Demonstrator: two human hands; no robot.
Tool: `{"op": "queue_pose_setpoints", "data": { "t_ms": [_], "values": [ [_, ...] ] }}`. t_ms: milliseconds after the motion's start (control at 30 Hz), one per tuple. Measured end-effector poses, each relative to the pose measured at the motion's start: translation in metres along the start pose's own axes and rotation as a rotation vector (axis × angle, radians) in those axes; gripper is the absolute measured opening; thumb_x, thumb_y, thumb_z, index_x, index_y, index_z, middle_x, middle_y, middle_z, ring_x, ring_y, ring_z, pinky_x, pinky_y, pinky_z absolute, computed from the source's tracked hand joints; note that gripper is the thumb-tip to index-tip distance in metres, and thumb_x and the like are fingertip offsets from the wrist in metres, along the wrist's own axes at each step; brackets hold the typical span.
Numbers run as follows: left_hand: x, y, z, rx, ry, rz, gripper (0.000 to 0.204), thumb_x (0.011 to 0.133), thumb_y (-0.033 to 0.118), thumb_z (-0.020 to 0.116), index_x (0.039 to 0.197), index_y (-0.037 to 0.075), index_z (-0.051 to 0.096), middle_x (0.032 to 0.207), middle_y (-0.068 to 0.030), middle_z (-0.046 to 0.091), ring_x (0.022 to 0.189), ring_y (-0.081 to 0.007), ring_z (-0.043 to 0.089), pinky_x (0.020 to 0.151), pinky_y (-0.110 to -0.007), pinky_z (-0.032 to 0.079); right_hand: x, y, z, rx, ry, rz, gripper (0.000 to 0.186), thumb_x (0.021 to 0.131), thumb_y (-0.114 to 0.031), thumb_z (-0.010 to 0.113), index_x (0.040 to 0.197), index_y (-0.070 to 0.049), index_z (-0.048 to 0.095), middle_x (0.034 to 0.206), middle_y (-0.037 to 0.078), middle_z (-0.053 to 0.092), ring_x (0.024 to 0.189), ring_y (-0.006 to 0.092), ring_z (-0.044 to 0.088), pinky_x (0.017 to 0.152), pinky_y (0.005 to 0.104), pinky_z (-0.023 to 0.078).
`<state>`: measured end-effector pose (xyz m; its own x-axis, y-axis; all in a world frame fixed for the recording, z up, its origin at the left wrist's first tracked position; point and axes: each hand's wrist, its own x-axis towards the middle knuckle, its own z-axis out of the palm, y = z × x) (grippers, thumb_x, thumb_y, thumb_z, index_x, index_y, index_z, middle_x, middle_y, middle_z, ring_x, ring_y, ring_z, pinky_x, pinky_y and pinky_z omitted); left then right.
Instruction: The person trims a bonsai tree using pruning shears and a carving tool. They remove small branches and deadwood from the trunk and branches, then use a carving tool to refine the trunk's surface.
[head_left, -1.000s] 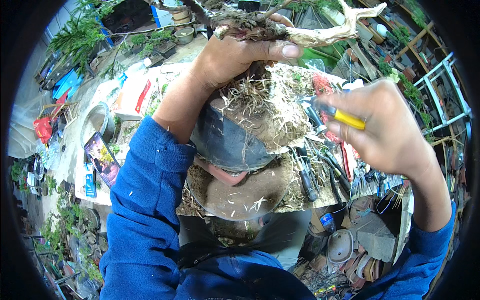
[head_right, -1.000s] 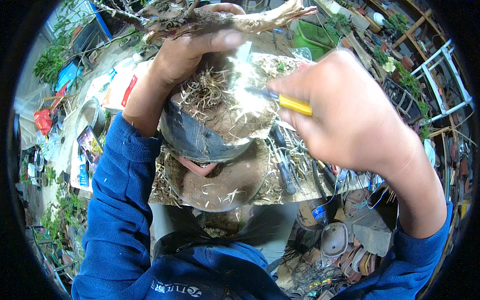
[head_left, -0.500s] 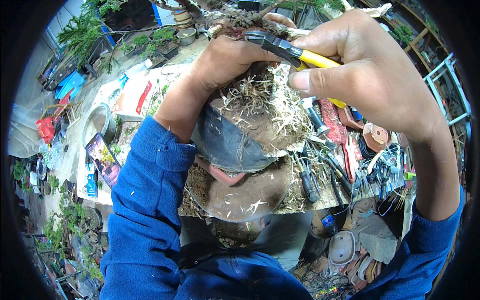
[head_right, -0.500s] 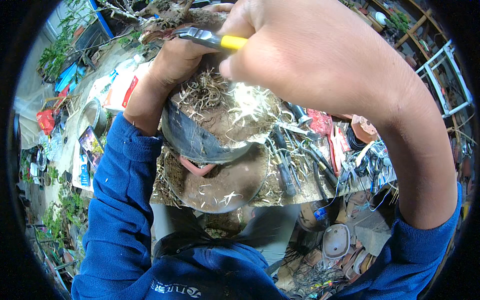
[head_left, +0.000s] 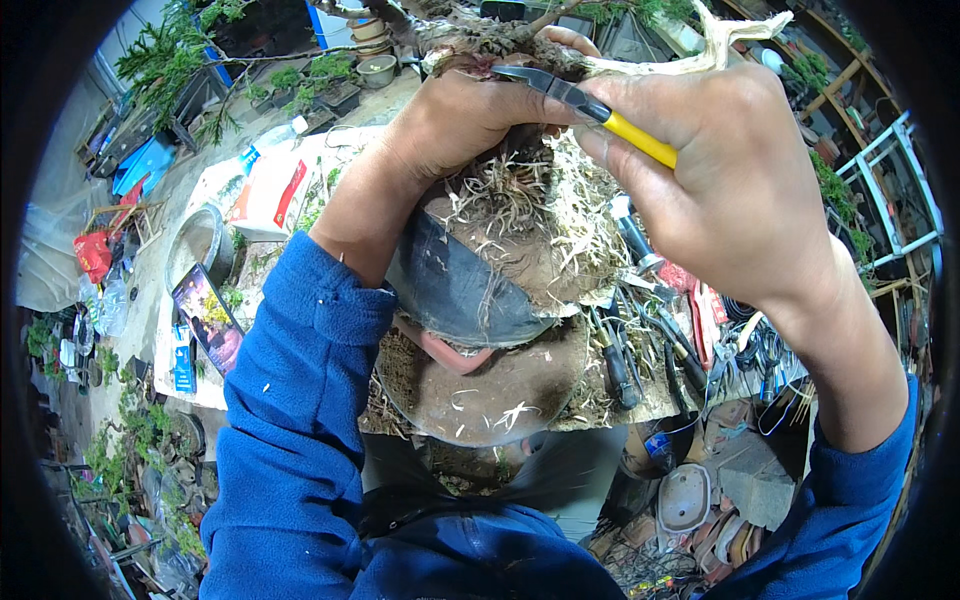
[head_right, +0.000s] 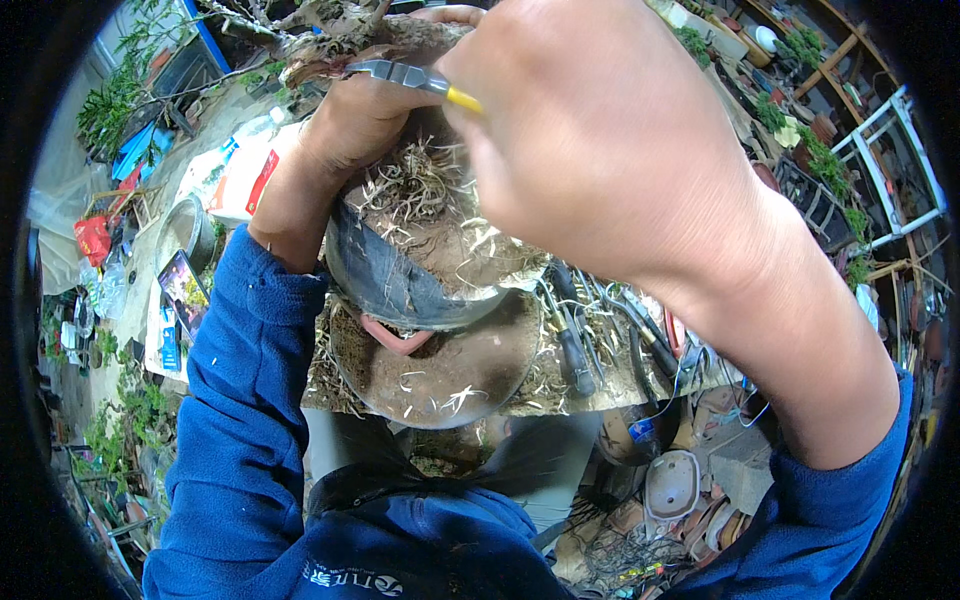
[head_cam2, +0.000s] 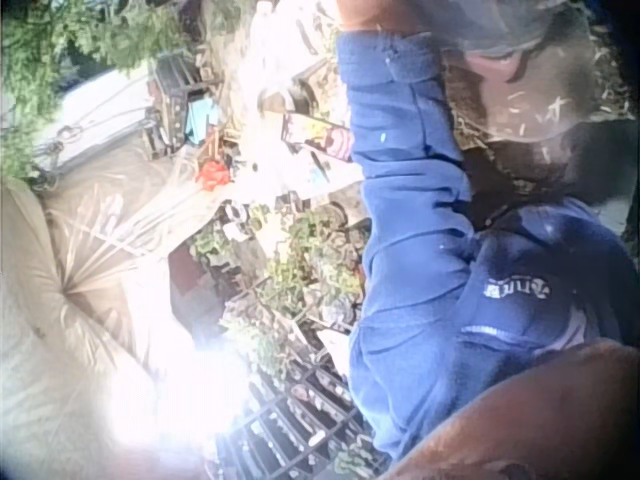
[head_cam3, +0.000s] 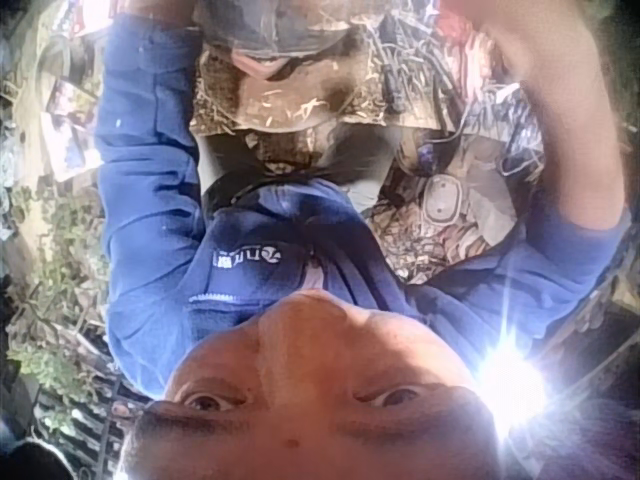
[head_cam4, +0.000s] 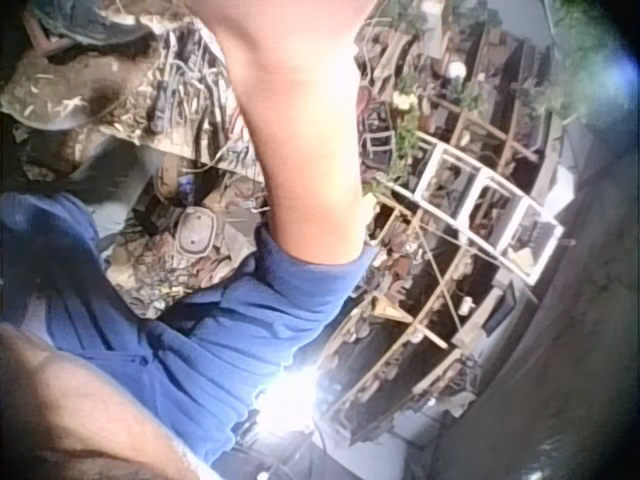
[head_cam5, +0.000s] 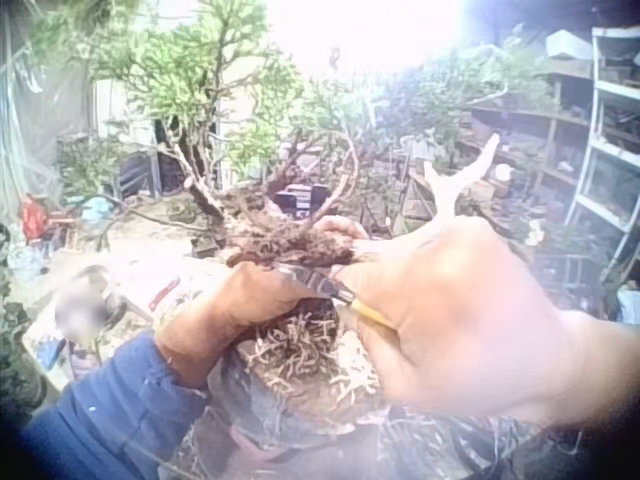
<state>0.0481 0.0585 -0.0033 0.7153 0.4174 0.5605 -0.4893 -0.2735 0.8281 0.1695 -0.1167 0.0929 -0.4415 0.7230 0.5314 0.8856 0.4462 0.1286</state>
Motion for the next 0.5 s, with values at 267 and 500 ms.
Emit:
{"op": "queue_pose_setpoints", "data": {
  "t_ms": [267,500],
  "values": [
    [-0.001,0.003,0.002,-0.023,-0.002,-0.011,0.042,0.082,0.011,0.086,0.120,0.004,0.069,0.103,-0.0063,0.075,0.092,-0.0132,0.069,0.083,-0.026,0.057,0.005,-0.024,-0.021,-0.424,-0.090,-0.121,0.029,0.079,0.002,0.071,0.107,0.002,0.070,0.074,0.017,0.067,0.067,0.0359,0.068,0.061,0.0433,0.052],
    [0.000,0.004,0.004,-0.065,-0.005,-0.037,0.043,0.081,0.012,0.088,0.118,0.004,0.069,0.102,-0.0068,0.075,0.091,-0.0139,0.069,0.081,-0.026,0.057,-0.012,-0.026,-0.027,-0.591,-0.128,-0.047,0.035,0.078,0.002,0.067,0.113,0.002,0.069,0.078,0.017,0.069,0.069,0.0358,0.069,0.065,0.0428,0.055]
  ]
}}
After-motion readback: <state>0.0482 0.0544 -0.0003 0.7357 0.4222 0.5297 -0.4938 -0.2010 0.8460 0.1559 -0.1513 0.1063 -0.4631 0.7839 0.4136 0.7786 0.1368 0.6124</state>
